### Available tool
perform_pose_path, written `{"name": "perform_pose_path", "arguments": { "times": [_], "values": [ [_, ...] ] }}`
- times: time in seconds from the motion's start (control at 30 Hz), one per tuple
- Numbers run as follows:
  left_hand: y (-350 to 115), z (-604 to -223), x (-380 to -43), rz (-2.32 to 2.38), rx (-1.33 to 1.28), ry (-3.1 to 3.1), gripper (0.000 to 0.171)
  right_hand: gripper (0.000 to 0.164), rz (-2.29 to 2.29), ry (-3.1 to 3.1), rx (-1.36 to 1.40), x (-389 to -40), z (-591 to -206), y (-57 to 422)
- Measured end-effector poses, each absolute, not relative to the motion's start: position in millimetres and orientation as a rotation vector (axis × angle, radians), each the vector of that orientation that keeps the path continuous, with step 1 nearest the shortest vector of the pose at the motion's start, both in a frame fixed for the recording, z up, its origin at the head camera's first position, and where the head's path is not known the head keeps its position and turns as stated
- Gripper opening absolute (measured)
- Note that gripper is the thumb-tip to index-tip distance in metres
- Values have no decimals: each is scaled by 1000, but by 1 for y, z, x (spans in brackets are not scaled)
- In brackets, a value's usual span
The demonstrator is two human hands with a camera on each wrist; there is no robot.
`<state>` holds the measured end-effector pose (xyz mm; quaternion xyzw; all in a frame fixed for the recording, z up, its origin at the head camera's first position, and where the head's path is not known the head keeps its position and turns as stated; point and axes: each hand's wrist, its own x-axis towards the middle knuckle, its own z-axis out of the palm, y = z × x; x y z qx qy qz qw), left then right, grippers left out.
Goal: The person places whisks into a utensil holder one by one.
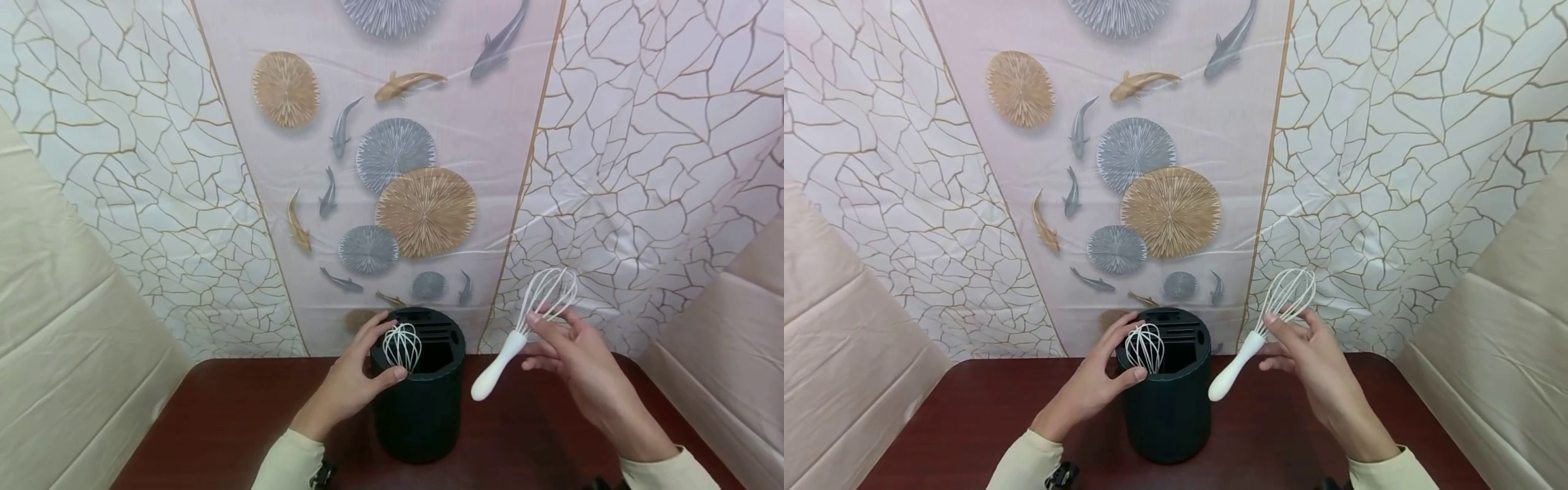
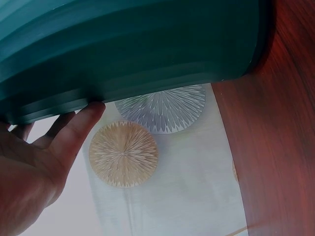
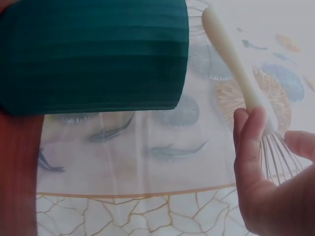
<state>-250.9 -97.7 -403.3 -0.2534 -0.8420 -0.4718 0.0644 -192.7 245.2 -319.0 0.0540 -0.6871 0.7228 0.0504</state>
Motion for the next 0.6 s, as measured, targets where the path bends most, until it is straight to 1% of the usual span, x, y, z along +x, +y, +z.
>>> {"name": "perform_pose_path", "arguments": {
  "times": [0.33, 0.6],
  "values": [
    [-99, -406, -252, -1446, -768, -2546, 72, 56, 2016, -2150, 133, -196, -301, 225],
    [-98, -405, -252, -1456, -769, -2553, 71, 52, 1993, -2033, 239, -194, -293, 213]
  ]
}}
